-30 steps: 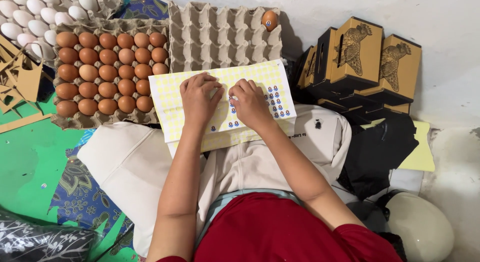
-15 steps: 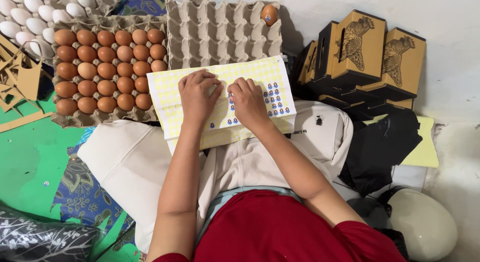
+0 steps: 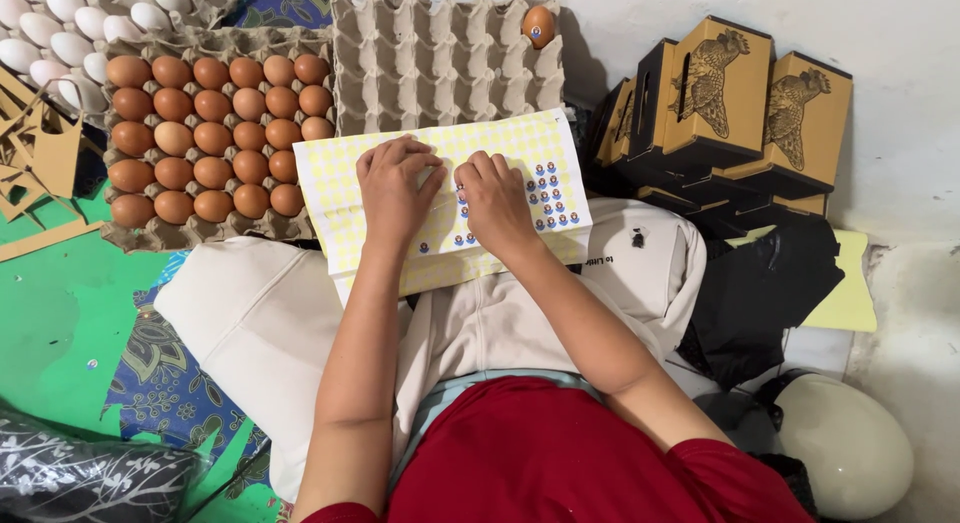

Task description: The person is peeling small identification stickers from a sheet and applying them to individual eggs taken from a tray.

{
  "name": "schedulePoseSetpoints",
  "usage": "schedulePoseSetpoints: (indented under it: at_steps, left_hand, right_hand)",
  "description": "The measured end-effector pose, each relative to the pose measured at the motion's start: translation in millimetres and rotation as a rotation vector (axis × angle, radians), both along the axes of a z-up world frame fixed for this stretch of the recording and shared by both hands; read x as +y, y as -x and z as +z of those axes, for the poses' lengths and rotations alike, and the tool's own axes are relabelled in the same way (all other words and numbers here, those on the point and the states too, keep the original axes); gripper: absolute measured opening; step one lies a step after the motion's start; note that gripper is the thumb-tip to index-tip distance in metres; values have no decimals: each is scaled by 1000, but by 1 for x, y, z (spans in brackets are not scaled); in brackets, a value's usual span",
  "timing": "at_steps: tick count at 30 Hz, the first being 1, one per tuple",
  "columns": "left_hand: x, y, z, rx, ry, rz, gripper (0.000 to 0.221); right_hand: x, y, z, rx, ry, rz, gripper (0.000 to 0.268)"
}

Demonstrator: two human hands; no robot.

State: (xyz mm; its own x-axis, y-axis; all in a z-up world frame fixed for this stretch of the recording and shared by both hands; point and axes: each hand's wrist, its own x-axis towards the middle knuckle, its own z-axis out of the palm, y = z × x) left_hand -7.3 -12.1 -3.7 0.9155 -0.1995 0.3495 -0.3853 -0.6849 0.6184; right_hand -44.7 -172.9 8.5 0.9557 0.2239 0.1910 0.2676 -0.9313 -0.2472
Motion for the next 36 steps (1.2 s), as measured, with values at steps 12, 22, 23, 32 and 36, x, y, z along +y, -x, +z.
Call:
schedulePoseSetpoints:
  at_steps: [12,22,23,32,36]
  left_hand:
    - [1,-1,-3,-6,12,-14,8]
    - [1,-6,-18,-29,40,-1,10]
    - [2,-6,-20,-36,38,-9,10]
    - [21,-5,19,-304,109,45,7]
    - [76,-11,43,-623,-149,531,19]
  right_hand:
    - [-3,1,7,41,-125,-29,13]
    - [-20,-5,-9,12,-221,88,6]
    - [-19,-6,-7,18,-278,85,6]
    - [-8,-27,-19,28,-631,98,9]
    - [-15,-34,-30,10,-685,53,5]
